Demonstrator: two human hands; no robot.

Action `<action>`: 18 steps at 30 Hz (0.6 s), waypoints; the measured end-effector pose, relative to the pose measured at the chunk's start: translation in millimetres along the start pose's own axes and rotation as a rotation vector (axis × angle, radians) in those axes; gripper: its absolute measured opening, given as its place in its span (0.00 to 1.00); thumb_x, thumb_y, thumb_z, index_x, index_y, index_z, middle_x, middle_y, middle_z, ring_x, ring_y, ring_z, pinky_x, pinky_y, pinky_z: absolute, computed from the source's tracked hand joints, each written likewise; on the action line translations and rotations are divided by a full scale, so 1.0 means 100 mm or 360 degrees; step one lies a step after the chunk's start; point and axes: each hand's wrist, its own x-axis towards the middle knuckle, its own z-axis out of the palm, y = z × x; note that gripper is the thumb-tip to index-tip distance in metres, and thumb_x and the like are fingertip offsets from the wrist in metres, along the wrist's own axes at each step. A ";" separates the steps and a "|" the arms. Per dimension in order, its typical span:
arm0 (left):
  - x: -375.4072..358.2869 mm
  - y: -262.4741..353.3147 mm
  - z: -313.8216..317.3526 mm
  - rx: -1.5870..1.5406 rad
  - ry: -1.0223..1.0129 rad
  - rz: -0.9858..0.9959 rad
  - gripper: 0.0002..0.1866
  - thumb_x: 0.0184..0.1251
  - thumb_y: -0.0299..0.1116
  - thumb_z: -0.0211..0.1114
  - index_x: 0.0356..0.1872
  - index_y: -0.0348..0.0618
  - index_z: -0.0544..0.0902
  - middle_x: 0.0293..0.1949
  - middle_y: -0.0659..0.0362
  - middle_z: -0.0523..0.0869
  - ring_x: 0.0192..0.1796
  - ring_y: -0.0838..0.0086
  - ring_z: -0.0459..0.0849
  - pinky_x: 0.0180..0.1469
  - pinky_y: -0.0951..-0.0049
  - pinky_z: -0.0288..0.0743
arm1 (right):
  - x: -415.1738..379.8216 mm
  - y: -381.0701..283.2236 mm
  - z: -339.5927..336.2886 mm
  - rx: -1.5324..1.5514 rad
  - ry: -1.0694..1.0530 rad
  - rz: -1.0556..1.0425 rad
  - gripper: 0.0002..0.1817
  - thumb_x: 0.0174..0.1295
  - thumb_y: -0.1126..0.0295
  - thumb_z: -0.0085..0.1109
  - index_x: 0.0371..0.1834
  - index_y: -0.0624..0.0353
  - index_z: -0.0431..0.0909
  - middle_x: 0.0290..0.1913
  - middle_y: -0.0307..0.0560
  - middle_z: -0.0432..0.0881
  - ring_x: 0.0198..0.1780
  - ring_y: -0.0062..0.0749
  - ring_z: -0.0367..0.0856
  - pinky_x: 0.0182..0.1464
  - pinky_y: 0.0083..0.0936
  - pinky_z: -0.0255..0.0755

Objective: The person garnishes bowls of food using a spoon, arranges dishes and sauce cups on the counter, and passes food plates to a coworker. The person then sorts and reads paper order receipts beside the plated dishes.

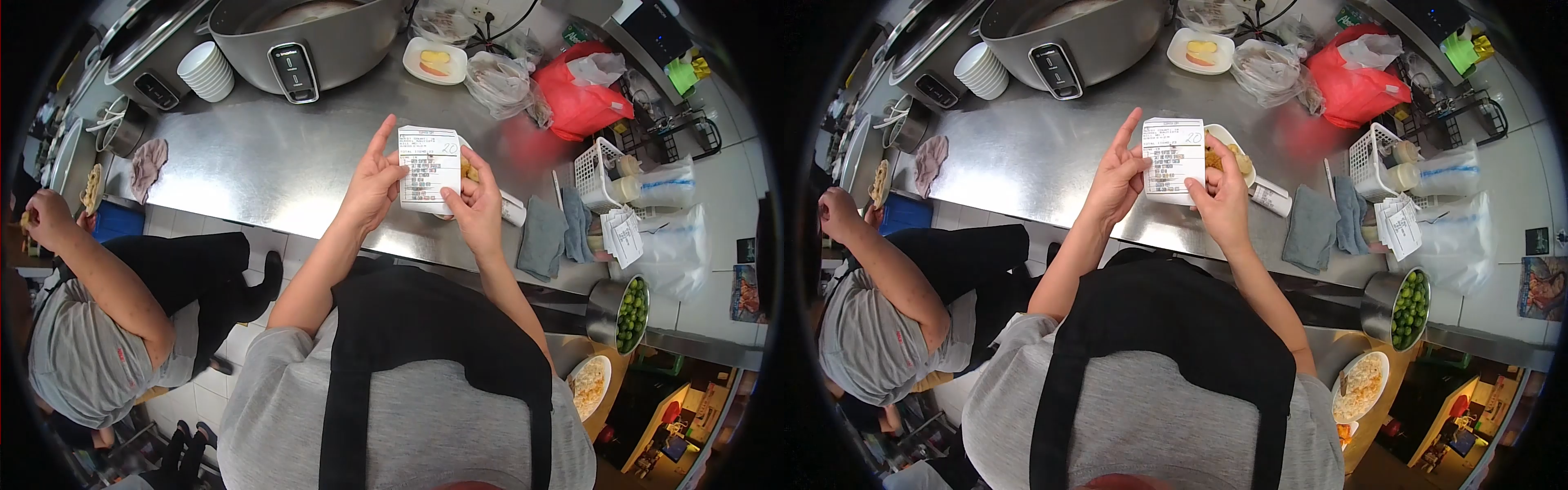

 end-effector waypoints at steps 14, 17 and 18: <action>-0.04 -0.01 -0.01 0.0087 -0.0016 0.0000 0.41 0.52 0.12 0.46 0.69 0.48 0.43 0.47 0.52 0.78 0.39 0.82 0.78 0.35 0.86 0.70 | -0.02 -0.01 0.00 0.0011 -0.0003 -0.0004 0.32 0.54 0.84 0.51 0.64 0.58 0.54 0.32 0.45 0.80 0.27 0.14 0.75 0.23 0.10 0.68; -0.05 -0.01 -0.02 0.0084 -0.0004 -0.0019 0.40 0.52 0.12 0.46 0.69 0.48 0.45 0.47 0.51 0.77 0.44 0.77 0.79 0.46 0.81 0.75 | -0.02 0.00 0.00 0.0011 -0.0011 -0.0015 0.32 0.54 0.84 0.51 0.64 0.58 0.54 0.33 0.45 0.80 0.28 0.15 0.76 0.23 0.10 0.69; -0.05 -0.01 -0.02 0.0113 0.0006 -0.0029 0.41 0.52 0.12 0.46 0.69 0.48 0.45 0.47 0.51 0.77 0.44 0.77 0.79 0.46 0.81 0.75 | -0.02 0.00 0.00 0.0011 -0.0011 -0.0015 0.32 0.54 0.84 0.51 0.64 0.58 0.54 0.33 0.45 0.80 0.28 0.15 0.76 0.23 0.10 0.69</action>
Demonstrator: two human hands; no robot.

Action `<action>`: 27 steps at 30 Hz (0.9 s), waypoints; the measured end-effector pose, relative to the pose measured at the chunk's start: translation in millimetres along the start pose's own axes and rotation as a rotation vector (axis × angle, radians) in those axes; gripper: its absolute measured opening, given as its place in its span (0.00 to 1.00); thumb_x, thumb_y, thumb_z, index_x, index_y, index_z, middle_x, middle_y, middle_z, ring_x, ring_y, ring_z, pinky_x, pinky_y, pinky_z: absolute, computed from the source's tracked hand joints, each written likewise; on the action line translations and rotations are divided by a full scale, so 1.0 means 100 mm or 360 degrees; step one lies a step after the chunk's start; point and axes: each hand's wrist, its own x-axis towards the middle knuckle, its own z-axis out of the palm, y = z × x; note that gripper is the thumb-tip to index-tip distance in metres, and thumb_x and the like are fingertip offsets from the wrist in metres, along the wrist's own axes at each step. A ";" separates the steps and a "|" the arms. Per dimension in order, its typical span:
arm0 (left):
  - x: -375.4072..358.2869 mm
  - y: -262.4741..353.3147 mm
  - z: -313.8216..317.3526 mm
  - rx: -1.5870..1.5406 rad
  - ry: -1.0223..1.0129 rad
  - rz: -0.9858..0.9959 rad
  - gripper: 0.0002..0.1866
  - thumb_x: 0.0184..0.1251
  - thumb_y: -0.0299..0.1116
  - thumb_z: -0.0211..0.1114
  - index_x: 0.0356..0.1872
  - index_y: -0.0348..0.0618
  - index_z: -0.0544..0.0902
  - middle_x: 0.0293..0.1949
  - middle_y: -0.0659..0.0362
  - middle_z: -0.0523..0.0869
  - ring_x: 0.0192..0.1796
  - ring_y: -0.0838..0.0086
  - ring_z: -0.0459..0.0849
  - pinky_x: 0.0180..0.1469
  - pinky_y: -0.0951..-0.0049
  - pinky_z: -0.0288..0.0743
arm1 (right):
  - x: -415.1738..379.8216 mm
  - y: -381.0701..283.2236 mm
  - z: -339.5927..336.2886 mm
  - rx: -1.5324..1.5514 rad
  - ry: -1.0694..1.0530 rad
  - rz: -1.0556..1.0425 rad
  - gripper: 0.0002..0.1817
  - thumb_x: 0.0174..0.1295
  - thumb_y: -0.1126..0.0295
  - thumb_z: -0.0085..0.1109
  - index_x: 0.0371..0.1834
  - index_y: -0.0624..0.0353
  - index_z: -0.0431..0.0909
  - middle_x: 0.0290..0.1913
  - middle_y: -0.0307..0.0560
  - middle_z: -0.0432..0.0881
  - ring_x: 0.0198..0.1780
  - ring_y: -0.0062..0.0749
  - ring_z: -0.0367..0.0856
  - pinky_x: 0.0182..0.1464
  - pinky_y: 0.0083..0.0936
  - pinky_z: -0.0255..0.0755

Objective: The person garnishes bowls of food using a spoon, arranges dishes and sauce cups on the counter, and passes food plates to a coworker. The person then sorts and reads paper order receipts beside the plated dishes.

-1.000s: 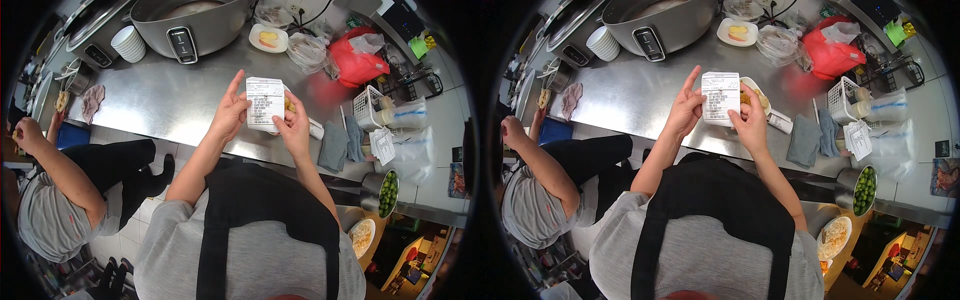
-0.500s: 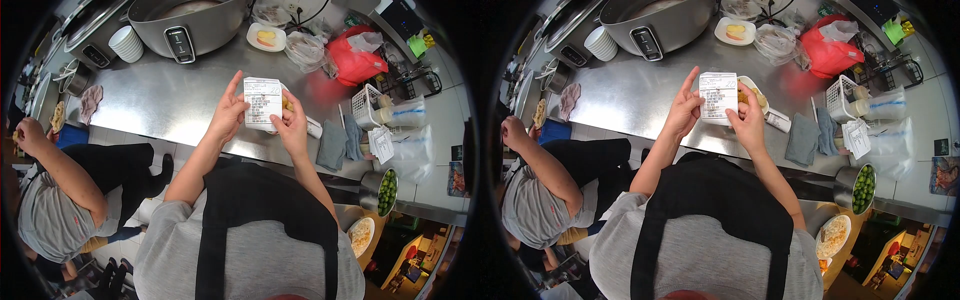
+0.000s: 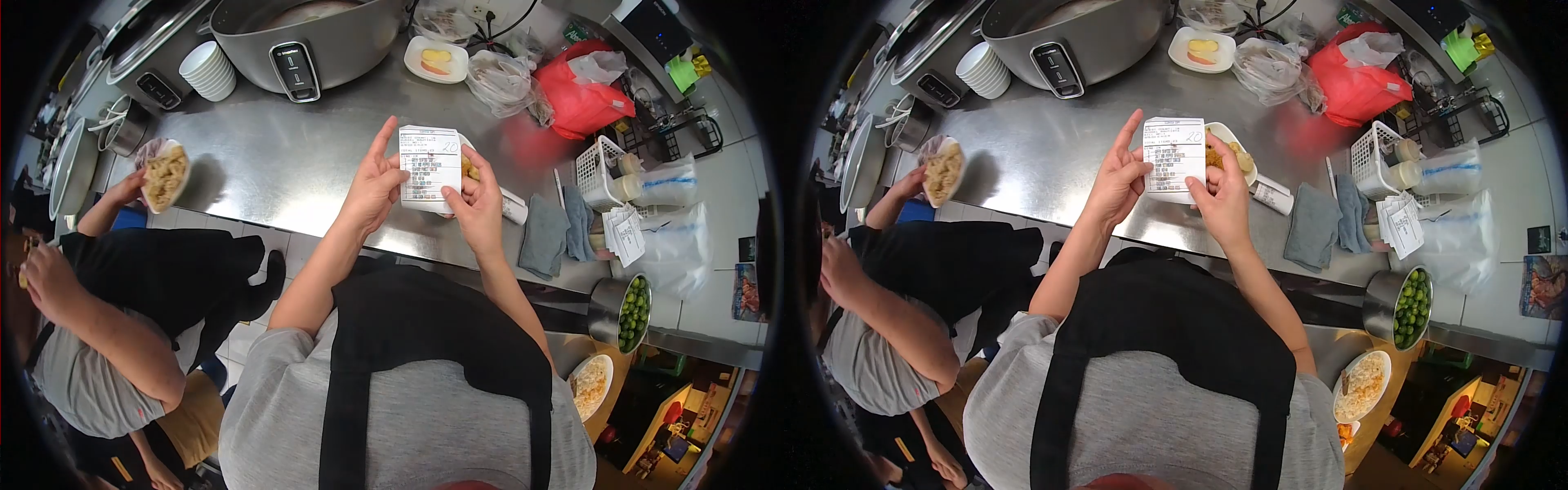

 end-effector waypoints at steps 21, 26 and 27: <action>-0.07 -0.04 -0.05 0.0030 0.0001 -0.0053 0.42 0.50 0.12 0.47 0.69 0.47 0.44 0.49 0.49 0.77 0.48 0.76 0.79 0.48 0.80 0.73 | -0.01 -0.01 0.04 -0.0027 0.0025 -0.0002 0.33 0.53 0.84 0.52 0.64 0.60 0.53 0.32 0.45 0.80 0.28 0.16 0.76 0.22 0.11 0.69; -0.07 -0.05 -0.07 -0.0008 -0.0024 -0.0026 0.42 0.50 0.12 0.47 0.69 0.47 0.44 0.48 0.51 0.77 0.44 0.79 0.79 0.41 0.84 0.74 | -0.01 0.00 0.05 -0.0033 0.0024 -0.0011 0.33 0.53 0.84 0.52 0.64 0.60 0.53 0.32 0.45 0.80 0.28 0.15 0.76 0.22 0.11 0.70; -0.08 -0.04 -0.07 -0.0004 -0.0034 -0.0020 0.42 0.50 0.12 0.48 0.69 0.47 0.44 0.48 0.51 0.78 0.43 0.80 0.80 0.38 0.86 0.74 | -0.01 0.00 0.04 -0.0034 0.0024 -0.0011 0.33 0.53 0.84 0.52 0.64 0.60 0.53 0.32 0.45 0.80 0.28 0.15 0.76 0.22 0.11 0.70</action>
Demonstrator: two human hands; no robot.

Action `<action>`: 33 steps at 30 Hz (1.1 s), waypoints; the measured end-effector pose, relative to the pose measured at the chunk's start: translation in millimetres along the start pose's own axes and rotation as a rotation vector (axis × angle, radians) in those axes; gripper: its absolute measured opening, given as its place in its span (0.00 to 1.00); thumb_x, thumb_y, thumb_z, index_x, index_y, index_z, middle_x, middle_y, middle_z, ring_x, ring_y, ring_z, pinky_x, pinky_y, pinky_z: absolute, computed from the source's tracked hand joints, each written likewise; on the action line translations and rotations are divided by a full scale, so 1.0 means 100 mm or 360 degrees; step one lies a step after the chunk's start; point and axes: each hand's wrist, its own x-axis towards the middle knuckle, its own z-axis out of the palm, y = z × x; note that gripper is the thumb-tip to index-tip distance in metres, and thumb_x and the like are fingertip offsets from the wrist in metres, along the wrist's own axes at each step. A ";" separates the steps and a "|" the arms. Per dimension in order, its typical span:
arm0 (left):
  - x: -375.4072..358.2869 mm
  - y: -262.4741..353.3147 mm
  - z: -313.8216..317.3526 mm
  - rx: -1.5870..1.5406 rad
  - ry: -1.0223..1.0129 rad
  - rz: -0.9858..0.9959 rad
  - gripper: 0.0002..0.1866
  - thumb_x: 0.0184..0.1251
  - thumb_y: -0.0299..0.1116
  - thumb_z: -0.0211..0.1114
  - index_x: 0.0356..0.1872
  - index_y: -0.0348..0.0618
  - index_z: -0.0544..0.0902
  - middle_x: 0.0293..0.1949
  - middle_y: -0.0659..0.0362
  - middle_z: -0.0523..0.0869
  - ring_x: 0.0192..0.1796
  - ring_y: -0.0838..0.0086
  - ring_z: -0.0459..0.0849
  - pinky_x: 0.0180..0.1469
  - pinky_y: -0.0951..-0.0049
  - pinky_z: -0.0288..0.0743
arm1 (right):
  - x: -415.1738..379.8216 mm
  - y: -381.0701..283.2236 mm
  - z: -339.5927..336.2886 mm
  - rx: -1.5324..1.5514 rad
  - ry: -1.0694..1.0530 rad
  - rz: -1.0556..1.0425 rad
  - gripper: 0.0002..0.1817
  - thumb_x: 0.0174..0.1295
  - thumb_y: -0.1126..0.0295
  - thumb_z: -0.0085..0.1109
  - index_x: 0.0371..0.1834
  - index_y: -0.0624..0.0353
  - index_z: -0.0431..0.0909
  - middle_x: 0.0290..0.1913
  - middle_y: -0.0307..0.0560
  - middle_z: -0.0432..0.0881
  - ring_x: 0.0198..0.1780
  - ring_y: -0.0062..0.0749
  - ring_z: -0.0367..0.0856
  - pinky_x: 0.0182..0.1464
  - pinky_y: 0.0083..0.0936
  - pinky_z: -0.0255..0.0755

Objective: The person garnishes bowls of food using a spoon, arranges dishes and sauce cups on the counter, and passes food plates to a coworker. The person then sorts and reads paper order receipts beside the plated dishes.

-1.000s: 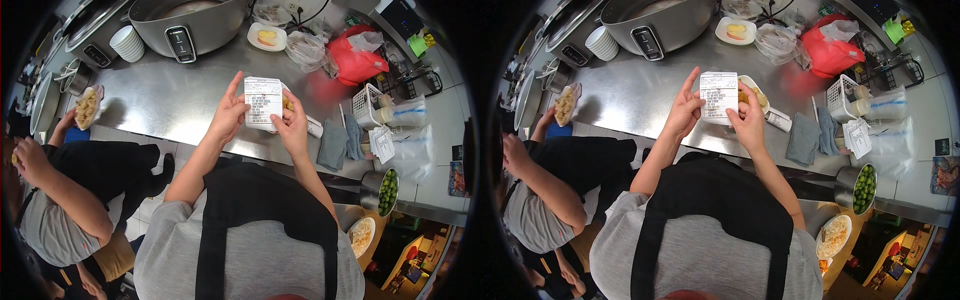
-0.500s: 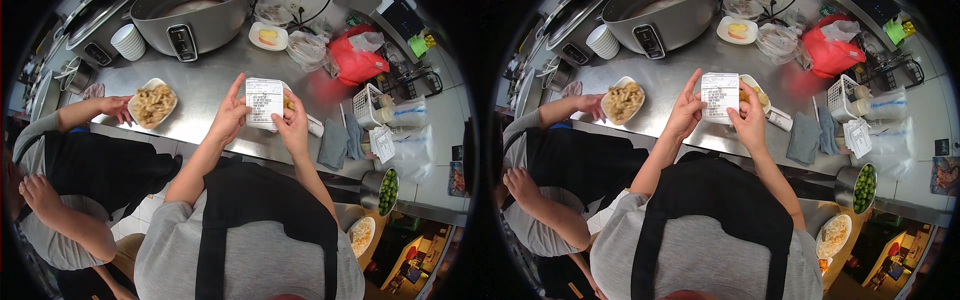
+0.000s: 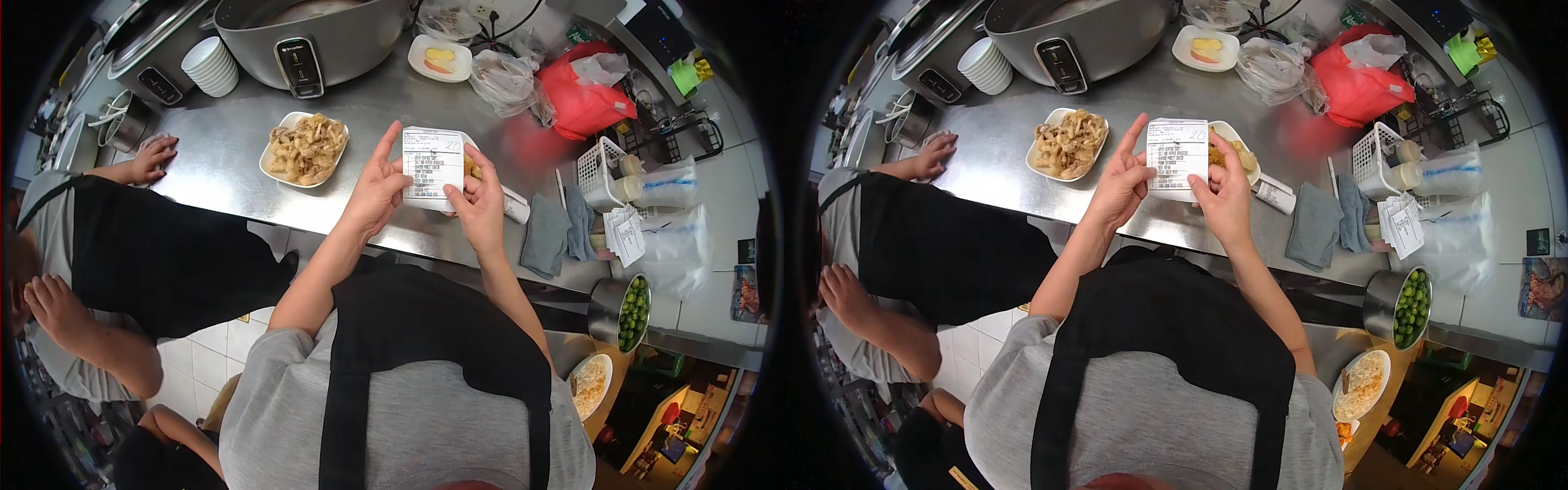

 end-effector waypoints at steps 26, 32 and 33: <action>0.01 0.02 0.03 0.0050 -0.0008 -0.0065 0.44 0.49 0.13 0.48 0.69 0.51 0.42 0.48 0.54 0.78 0.27 0.93 0.72 0.18 0.93 0.56 | 0.04 0.01 0.00 0.0026 0.0028 0.0006 0.32 0.54 0.84 0.52 0.63 0.60 0.54 0.33 0.46 0.81 0.29 0.16 0.77 0.23 0.11 0.70; -0.01 0.03 0.05 0.0008 0.0001 -0.0082 0.45 0.48 0.13 0.48 0.69 0.52 0.42 0.50 0.53 0.77 0.29 0.93 0.74 0.19 0.93 0.57 | 0.06 0.06 -0.02 0.0012 0.0033 -0.0041 0.31 0.54 0.83 0.52 0.63 0.61 0.54 0.32 0.46 0.80 0.28 0.16 0.77 0.23 0.11 0.70; 0.00 0.03 0.05 0.0000 -0.0003 -0.0082 0.45 0.48 0.13 0.48 0.69 0.52 0.42 0.51 0.52 0.77 0.29 0.93 0.74 0.19 0.93 0.57 | 0.07 0.07 -0.02 0.0012 0.0034 -0.0042 0.31 0.54 0.83 0.52 0.63 0.61 0.54 0.32 0.46 0.80 0.28 0.16 0.77 0.23 0.11 0.70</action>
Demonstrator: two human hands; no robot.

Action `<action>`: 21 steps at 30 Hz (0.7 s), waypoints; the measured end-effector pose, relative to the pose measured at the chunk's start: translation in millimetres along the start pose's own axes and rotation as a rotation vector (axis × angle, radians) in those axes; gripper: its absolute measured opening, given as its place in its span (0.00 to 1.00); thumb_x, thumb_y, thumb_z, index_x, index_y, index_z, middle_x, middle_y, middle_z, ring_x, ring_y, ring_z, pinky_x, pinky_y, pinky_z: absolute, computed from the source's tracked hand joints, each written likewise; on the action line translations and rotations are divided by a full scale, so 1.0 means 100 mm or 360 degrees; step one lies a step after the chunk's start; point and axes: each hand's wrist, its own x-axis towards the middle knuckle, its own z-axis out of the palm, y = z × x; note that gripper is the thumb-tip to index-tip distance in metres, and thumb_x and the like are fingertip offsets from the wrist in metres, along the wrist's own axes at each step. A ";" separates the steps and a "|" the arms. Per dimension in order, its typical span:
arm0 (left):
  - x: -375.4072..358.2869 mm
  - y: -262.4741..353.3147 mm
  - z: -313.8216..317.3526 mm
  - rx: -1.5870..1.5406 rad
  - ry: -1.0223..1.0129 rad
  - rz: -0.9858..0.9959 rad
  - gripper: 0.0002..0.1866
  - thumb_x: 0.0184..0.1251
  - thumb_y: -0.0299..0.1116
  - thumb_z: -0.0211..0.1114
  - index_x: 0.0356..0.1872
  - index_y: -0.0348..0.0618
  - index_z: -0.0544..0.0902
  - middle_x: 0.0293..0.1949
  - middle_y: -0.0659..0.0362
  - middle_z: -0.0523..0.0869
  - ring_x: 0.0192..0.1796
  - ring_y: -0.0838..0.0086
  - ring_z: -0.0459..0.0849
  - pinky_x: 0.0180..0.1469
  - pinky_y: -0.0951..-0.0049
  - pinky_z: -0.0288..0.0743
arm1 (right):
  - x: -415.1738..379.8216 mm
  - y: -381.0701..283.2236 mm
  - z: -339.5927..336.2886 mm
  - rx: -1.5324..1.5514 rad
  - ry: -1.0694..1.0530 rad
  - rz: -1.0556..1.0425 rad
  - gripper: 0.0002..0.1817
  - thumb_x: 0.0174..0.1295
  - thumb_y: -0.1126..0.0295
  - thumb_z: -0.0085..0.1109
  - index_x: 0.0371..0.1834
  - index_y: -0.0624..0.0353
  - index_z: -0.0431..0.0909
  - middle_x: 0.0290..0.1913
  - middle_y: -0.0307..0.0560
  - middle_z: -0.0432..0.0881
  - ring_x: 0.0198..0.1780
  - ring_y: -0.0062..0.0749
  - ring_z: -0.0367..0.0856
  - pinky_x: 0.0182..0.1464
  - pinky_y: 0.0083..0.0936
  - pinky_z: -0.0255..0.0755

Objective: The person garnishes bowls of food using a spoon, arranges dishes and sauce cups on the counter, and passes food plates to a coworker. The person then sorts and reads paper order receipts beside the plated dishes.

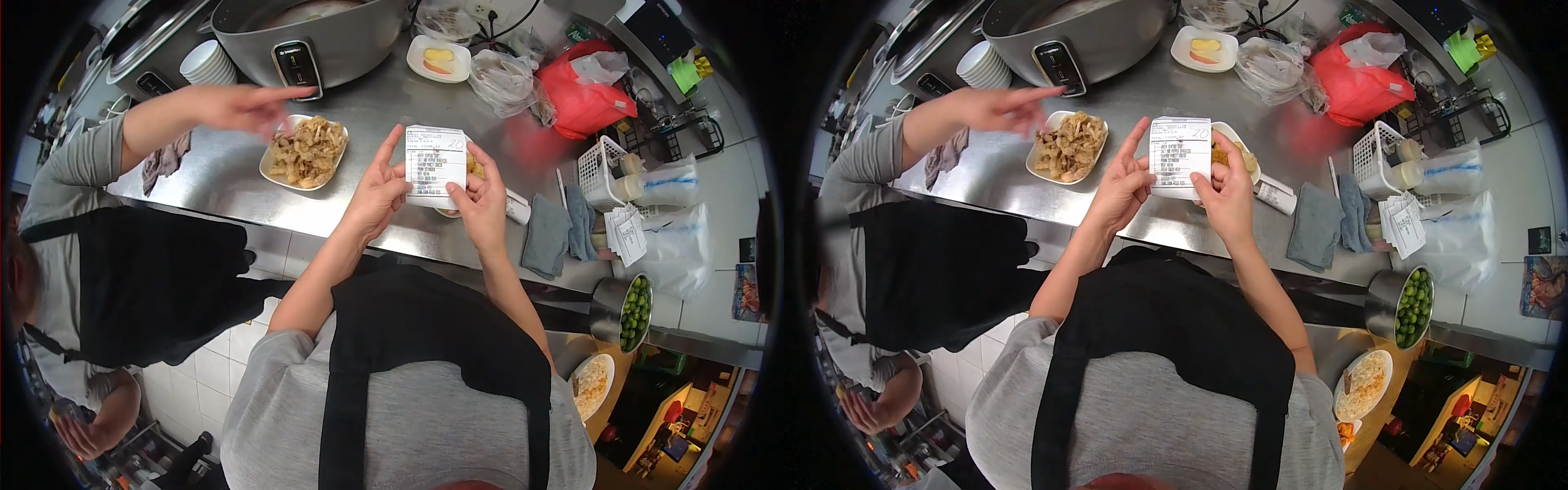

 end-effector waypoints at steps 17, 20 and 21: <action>0.03 -0.03 -0.01 -0.0004 -0.0054 0.0011 0.44 0.49 0.13 0.47 0.69 0.51 0.42 0.51 0.52 0.77 0.30 0.91 0.74 0.20 0.92 0.58 | -0.01 -0.03 -0.03 0.0040 0.0010 0.0038 0.32 0.54 0.83 0.52 0.63 0.60 0.54 0.31 0.45 0.80 0.28 0.16 0.76 0.23 0.12 0.71; 0.02 -0.04 -0.01 0.0009 -0.0063 0.0034 0.43 0.49 0.13 0.47 0.69 0.49 0.43 0.50 0.51 0.77 0.32 0.90 0.76 0.22 0.92 0.61 | -0.01 -0.02 -0.03 0.0017 0.0007 0.0009 0.31 0.54 0.84 0.52 0.63 0.60 0.54 0.31 0.45 0.80 0.28 0.16 0.76 0.23 0.12 0.71; 0.02 -0.04 -0.01 0.0001 -0.0064 0.0050 0.43 0.49 0.13 0.47 0.69 0.48 0.44 0.49 0.50 0.78 0.33 0.88 0.77 0.24 0.92 0.64 | -0.01 -0.02 -0.04 0.0018 0.0007 0.0010 0.31 0.54 0.84 0.52 0.63 0.60 0.54 0.31 0.45 0.80 0.28 0.16 0.76 0.23 0.12 0.71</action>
